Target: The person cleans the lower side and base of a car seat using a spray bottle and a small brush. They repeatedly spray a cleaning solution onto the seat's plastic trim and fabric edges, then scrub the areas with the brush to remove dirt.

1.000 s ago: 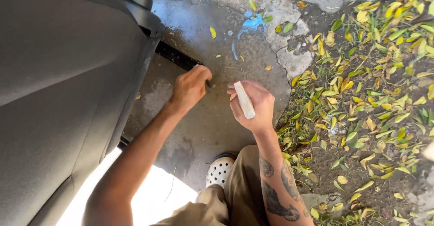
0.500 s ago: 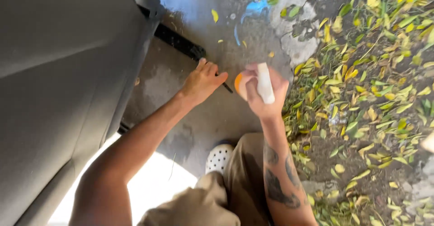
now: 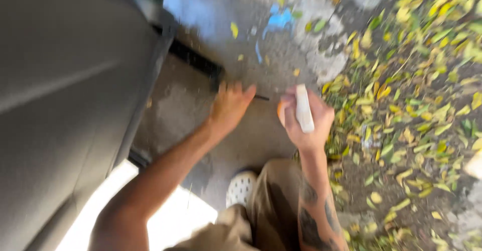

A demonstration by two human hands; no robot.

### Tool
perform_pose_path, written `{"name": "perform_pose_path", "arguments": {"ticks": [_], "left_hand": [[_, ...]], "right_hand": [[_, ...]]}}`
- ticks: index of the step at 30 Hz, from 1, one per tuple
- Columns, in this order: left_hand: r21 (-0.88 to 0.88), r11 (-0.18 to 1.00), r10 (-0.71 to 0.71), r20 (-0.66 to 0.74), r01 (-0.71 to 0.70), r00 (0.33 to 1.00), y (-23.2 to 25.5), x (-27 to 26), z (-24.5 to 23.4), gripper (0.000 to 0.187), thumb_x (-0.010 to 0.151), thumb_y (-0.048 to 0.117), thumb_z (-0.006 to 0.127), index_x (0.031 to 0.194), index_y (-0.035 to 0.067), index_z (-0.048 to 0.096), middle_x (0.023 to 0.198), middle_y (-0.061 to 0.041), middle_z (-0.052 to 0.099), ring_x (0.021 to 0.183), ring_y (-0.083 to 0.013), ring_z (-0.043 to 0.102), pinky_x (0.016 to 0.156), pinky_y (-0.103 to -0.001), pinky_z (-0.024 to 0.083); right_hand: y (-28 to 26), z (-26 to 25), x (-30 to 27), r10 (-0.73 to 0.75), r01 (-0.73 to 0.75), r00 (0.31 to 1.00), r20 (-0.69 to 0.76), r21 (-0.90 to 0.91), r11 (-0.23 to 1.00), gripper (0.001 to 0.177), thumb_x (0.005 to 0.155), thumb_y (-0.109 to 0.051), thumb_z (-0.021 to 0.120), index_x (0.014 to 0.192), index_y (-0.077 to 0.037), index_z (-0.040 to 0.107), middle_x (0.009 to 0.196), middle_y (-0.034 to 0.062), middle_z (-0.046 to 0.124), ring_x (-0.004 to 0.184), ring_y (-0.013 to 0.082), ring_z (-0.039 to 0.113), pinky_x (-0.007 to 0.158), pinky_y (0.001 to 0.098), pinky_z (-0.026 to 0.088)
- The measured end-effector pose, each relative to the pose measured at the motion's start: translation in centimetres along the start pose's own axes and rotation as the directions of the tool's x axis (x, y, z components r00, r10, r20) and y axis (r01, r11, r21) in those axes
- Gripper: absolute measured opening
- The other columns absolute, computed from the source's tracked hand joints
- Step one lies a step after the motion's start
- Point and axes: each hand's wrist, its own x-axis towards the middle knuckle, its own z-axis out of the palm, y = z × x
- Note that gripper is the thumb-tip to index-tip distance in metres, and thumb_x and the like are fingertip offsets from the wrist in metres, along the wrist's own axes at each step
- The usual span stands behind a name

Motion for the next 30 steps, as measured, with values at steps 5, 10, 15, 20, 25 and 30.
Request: {"name": "perform_pose_path", "arguments": {"ticks": [5, 10, 15, 20, 25, 30], "left_hand": [[0.006, 0.999, 0.038, 0.021, -0.038, 0.999, -0.6, 0.1, 1.9, 0.016, 0.096, 0.028, 0.074, 0.086, 0.025, 0.062, 0.066, -0.006, 0.055, 0.053, -0.0278, 0.064, 0.049, -0.035, 0.055], [-0.058, 0.997, -0.062, -0.093, 0.056, 0.994, -1.3, 2.1, 0.4, 0.036, 0.098, 0.035, 0.081, 0.078, 0.012, 0.063, 0.062, -0.008, 0.056, 0.051, -0.0265, 0.066, 0.049, -0.03, 0.057], [0.085, 0.996, -0.004, 0.137, -0.008, 0.991, -1.5, -5.1, 0.0, 0.019, 0.092, 0.033, 0.079, 0.083, 0.025, 0.064, 0.066, -0.016, 0.057, 0.062, -0.0388, 0.069, 0.05, -0.041, 0.058], [0.012, 0.998, -0.057, -0.028, 0.058, 0.998, 1.2, -0.3, -0.1, 0.051, 0.097, 0.055, 0.072, 0.073, 0.012, 0.06, 0.067, -0.011, 0.057, 0.071, -0.0371, 0.071, 0.065, -0.038, 0.063], [0.135, 0.989, 0.05, 0.08, -0.061, 0.996, 0.7, -0.7, 5.4, 0.032, 0.1, 0.037, 0.074, 0.082, 0.014, 0.06, 0.059, -0.014, 0.052, 0.052, -0.0403, 0.061, 0.065, -0.069, 0.056], [0.049, 0.991, 0.124, 0.065, -0.128, 0.99, -0.4, 0.3, 5.0, 0.011, 0.088, 0.02, 0.075, 0.086, 0.027, 0.067, 0.064, -0.011, 0.056, 0.056, -0.0321, 0.062, 0.072, -0.057, 0.057]], "right_hand": [[1.4, -0.2, -0.9, 0.065, -0.064, 0.997, -0.049, 0.022, 0.998, 0.019, 0.084, 0.001, 0.063, 0.093, -0.003, 0.08, 0.072, 0.0129, 0.074, 0.059, 0.0274, 0.07, 0.059, 0.0385, 0.054], [0.0, -0.2, 0.6, 0.006, -0.006, 1.0, -0.029, 0.022, 1.0, 0.022, 0.083, 0.008, 0.059, 0.093, 0.001, 0.078, 0.073, 0.013, 0.077, 0.059, 0.03, 0.074, 0.061, 0.0379, 0.059], [1.0, 0.2, -0.6, 0.013, -0.014, 0.997, -0.074, -0.022, 1.0, 0.017, 0.084, 0.002, 0.067, 0.092, -0.006, 0.08, 0.074, 0.0061, 0.078, 0.062, 0.0267, 0.074, 0.064, 0.0357, 0.059], [1.1, 0.5, -1.3, -0.043, 0.039, 0.998, -0.042, -0.08, 0.996, 0.005, 0.087, -0.007, 0.078, 0.09, -0.01, 0.08, 0.072, 0.0094, 0.073, 0.065, 0.0348, 0.073, 0.062, 0.0413, 0.057], [0.6, -0.1, 0.0, -0.015, 0.017, 0.998, -0.067, 0.022, 1.0, 0.019, 0.084, 0.006, 0.061, 0.088, -0.003, 0.077, 0.075, 0.01, 0.077, 0.065, 0.0305, 0.075, 0.068, 0.0395, 0.061], [1.3, 0.8, -0.5, -0.038, 0.034, 0.998, -0.044, -0.073, 0.997, 0.021, 0.081, 0.0, 0.068, 0.093, -0.012, 0.081, 0.077, 0.0016, 0.079, 0.073, 0.0278, 0.076, 0.075, 0.0387, 0.062]]}}
